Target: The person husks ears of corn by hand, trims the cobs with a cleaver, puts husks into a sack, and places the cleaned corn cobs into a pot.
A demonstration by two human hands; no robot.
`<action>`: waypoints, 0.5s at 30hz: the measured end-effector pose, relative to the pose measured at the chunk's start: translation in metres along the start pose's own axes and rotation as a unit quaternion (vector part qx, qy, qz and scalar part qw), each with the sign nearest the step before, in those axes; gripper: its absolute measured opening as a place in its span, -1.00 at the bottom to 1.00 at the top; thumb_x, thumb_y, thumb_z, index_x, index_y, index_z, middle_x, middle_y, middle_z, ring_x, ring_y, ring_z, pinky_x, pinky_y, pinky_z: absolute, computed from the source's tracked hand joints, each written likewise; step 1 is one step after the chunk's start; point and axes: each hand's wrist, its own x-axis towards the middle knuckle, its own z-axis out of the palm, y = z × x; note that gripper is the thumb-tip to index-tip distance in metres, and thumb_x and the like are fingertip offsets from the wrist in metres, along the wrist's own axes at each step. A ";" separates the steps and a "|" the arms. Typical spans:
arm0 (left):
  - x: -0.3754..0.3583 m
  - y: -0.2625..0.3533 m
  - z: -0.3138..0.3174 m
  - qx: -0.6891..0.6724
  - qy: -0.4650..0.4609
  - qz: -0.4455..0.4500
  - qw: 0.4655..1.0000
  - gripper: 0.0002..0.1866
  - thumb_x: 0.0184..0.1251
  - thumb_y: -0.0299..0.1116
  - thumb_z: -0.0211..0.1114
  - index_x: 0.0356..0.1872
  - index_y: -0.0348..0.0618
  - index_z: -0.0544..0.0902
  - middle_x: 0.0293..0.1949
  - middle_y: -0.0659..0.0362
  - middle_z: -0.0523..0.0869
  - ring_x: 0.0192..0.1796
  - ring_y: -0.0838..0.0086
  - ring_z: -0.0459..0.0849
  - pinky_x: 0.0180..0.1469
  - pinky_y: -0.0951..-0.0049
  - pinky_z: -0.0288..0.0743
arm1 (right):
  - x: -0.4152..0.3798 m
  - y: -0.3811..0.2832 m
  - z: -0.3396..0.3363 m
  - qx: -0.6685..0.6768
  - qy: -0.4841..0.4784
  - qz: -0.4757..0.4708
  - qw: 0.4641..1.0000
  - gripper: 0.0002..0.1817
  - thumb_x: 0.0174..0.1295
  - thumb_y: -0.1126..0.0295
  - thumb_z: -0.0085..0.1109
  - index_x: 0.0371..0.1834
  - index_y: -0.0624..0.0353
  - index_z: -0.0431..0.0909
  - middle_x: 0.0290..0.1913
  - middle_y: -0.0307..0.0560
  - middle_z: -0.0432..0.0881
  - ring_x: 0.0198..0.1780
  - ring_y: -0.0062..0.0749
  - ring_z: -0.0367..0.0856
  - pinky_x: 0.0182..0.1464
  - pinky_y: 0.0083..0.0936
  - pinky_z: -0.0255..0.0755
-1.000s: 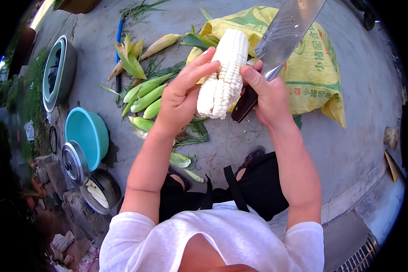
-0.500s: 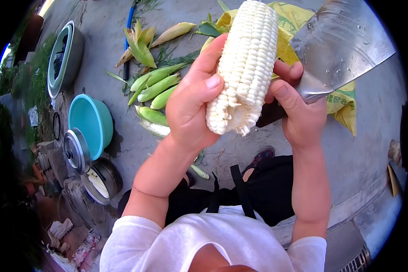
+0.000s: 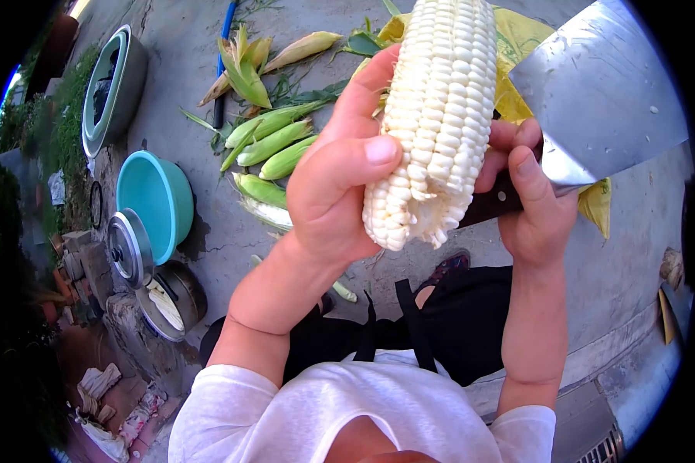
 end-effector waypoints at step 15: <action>0.011 0.013 -0.020 -0.027 -0.020 0.078 0.996 -0.24 0.14 -0.23 0.06 0.35 -0.36 0.06 0.34 -0.23 0.13 0.39 -0.07 0.11 0.21 0.14 0.35 | -0.013 -0.008 -0.014 0.582 -0.315 0.117 0.740 -0.54 0.38 0.03 -0.18 -0.15 0.26 0.49 -0.34 0.03 0.61 -0.46 -0.38 0.64 -0.36 -0.39 0.60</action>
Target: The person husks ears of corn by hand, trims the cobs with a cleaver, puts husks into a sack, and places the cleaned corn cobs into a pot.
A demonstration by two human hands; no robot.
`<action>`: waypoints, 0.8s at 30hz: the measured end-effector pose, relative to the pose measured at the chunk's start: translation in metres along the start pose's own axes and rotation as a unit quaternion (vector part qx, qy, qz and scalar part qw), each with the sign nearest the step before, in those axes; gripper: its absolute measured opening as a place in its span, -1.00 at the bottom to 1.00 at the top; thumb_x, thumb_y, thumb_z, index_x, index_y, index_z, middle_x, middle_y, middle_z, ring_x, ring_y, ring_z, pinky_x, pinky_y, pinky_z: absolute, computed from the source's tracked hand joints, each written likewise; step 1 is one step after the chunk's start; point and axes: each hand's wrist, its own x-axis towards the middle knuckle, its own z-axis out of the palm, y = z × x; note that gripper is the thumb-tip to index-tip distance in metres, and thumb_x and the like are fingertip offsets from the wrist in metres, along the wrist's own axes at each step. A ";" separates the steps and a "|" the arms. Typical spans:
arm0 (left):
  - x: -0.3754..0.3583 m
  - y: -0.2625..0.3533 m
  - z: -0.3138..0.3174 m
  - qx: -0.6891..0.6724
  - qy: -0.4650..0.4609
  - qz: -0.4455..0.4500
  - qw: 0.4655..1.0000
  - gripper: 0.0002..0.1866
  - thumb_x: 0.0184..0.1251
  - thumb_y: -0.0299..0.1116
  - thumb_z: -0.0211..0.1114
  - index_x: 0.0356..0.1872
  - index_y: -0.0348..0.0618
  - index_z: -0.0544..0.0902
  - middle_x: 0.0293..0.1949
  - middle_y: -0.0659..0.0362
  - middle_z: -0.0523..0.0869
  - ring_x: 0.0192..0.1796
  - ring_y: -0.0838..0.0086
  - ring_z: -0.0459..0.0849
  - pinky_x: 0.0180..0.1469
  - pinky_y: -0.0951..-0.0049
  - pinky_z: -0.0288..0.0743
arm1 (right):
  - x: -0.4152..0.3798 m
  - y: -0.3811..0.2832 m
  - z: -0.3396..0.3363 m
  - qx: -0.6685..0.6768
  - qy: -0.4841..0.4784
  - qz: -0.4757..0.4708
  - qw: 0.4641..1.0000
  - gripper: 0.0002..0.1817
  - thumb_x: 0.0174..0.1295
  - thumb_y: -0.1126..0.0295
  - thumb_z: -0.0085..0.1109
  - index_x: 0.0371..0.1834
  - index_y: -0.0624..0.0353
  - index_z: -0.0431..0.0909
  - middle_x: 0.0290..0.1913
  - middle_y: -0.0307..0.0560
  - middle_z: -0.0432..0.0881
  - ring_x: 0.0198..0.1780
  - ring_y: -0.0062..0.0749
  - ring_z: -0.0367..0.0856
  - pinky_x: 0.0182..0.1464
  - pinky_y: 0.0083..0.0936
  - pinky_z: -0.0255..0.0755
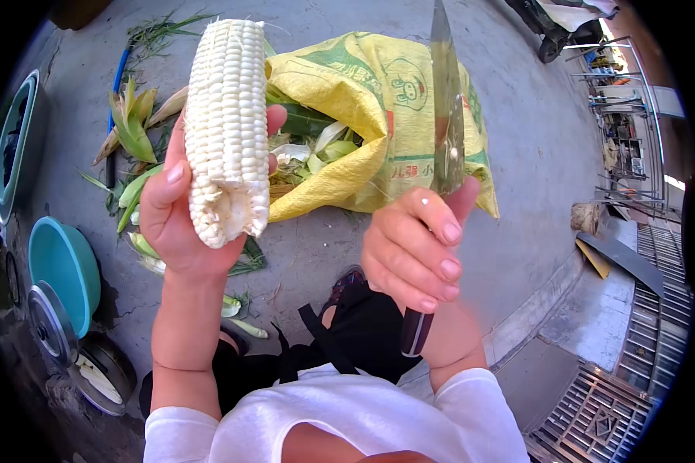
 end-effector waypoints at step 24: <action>0.022 -0.031 -0.059 -0.017 0.171 -0.099 0.980 -0.49 0.40 -0.06 -0.31 0.11 -0.25 0.36 -0.14 -0.02 0.59 -0.16 0.21 0.64 -0.19 0.21 0.60 | -0.006 0.004 -0.006 -0.837 0.265 0.022 0.478 -0.73 0.02 0.52 0.20 -0.17 0.31 0.51 -0.34 0.01 0.61 -0.36 -0.25 0.60 -0.32 -0.41 0.48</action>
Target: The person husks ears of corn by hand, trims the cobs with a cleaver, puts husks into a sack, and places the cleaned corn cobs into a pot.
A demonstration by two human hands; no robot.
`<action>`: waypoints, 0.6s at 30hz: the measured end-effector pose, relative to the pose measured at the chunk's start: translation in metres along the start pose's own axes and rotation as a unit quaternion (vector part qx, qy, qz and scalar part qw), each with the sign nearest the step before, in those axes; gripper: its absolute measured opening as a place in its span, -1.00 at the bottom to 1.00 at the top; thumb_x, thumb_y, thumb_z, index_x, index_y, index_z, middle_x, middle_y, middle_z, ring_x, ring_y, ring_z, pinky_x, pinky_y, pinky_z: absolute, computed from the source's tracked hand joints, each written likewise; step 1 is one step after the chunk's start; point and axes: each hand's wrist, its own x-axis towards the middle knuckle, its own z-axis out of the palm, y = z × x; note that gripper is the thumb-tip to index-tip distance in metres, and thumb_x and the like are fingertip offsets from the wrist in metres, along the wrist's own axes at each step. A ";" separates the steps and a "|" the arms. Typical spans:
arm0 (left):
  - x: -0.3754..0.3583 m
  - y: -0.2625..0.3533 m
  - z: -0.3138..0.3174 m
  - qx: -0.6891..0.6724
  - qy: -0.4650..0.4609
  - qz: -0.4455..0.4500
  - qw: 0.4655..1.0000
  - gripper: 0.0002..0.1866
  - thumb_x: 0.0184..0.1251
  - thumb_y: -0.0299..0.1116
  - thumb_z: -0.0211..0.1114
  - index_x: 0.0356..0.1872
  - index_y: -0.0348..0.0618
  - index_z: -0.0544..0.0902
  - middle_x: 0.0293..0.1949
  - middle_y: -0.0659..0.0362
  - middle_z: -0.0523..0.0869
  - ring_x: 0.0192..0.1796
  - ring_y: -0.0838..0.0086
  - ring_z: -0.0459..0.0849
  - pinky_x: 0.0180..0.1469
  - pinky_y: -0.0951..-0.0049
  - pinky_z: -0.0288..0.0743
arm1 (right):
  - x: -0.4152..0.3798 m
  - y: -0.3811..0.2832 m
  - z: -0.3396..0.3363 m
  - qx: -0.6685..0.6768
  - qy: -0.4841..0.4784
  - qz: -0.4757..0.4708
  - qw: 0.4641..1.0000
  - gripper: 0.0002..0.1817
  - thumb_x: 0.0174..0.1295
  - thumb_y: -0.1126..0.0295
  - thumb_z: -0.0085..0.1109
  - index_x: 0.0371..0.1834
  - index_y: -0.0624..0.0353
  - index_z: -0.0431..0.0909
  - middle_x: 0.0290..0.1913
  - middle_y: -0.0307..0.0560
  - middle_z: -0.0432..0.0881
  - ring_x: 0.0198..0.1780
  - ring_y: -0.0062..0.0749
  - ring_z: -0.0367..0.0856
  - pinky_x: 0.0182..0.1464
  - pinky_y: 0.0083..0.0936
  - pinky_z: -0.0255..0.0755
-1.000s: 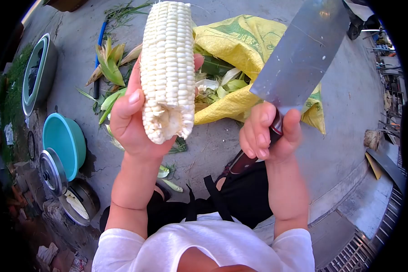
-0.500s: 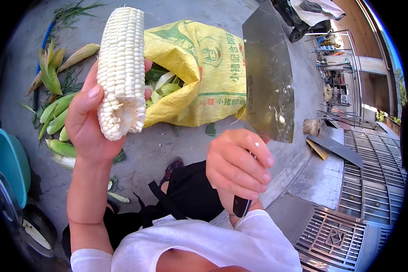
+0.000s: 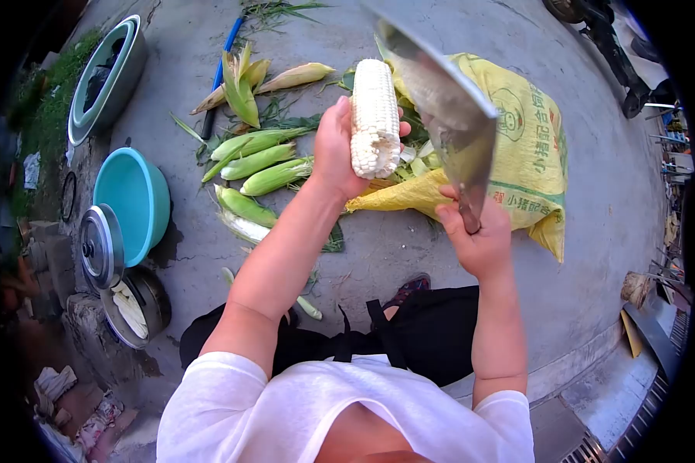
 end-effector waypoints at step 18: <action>0.000 -0.011 -0.007 0.052 0.035 -0.029 0.998 -0.38 0.45 0.06 -0.37 0.26 -0.25 0.24 0.10 -0.09 0.47 -0.02 0.11 0.59 -0.10 0.08 0.61 | 0.002 -0.004 0.034 -0.198 -0.029 -0.231 0.952 -0.71 -0.14 0.46 0.26 -0.30 0.25 0.47 -0.47 -0.03 0.55 -0.43 -0.16 0.57 -0.39 -0.36 0.47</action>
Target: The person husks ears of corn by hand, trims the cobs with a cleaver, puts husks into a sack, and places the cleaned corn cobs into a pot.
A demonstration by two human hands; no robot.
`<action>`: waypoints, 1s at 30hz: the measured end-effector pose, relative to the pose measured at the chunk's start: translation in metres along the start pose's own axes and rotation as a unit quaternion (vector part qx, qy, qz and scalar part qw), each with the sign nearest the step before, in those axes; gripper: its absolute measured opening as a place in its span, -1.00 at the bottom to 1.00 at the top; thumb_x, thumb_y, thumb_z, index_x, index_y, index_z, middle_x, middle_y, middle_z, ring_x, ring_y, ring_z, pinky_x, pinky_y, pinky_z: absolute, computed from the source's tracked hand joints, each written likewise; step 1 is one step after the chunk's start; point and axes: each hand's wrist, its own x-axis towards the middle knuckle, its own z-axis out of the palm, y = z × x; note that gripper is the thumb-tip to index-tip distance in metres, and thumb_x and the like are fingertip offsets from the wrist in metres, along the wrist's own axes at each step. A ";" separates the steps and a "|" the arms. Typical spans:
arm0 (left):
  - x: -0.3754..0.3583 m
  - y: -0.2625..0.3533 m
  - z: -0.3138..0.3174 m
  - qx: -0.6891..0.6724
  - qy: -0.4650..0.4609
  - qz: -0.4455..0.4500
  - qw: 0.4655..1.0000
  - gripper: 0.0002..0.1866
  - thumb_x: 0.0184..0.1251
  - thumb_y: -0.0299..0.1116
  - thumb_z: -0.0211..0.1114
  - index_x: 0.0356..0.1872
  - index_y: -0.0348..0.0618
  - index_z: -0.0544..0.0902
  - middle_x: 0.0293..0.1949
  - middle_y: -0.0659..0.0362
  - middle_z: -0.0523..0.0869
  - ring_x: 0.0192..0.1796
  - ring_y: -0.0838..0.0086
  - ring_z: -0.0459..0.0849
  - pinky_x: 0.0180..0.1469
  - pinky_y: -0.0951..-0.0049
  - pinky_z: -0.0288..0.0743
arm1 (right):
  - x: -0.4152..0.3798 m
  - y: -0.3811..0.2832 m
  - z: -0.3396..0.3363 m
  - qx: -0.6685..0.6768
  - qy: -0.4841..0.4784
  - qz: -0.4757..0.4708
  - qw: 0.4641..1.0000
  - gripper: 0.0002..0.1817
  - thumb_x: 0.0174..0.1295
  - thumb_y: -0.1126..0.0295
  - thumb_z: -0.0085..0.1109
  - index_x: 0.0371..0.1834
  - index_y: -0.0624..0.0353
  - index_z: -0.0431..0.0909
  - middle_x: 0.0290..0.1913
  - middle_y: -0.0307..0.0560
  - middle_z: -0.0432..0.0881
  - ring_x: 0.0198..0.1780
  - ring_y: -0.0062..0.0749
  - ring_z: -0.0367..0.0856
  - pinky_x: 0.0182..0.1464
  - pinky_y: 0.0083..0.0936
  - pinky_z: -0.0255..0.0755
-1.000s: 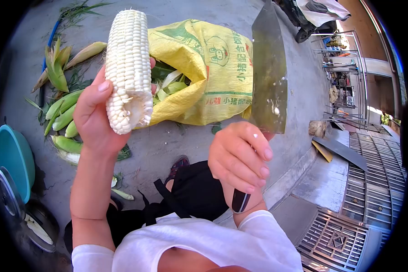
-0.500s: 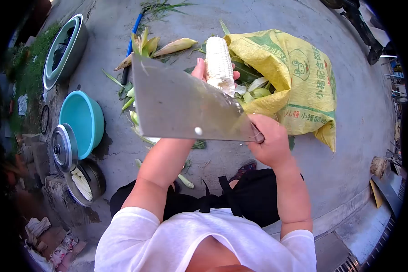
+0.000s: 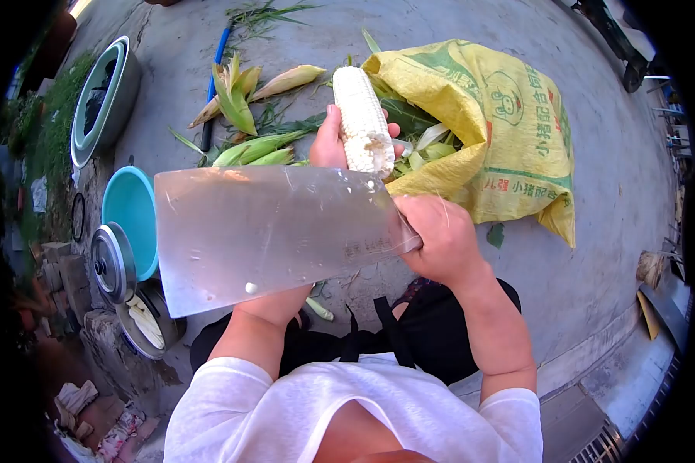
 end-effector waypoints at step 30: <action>-0.015 -0.020 0.006 -0.032 0.020 0.042 0.998 -0.33 0.39 0.20 -0.26 0.04 -0.28 0.43 -0.19 -0.04 0.62 -0.20 0.26 0.65 -0.20 0.26 0.63 | 0.008 0.013 0.024 0.014 0.000 0.090 0.996 -0.79 -0.08 0.49 0.22 -0.44 0.15 0.36 -0.56 0.03 0.45 -0.48 -0.02 0.50 -0.47 -0.24 0.35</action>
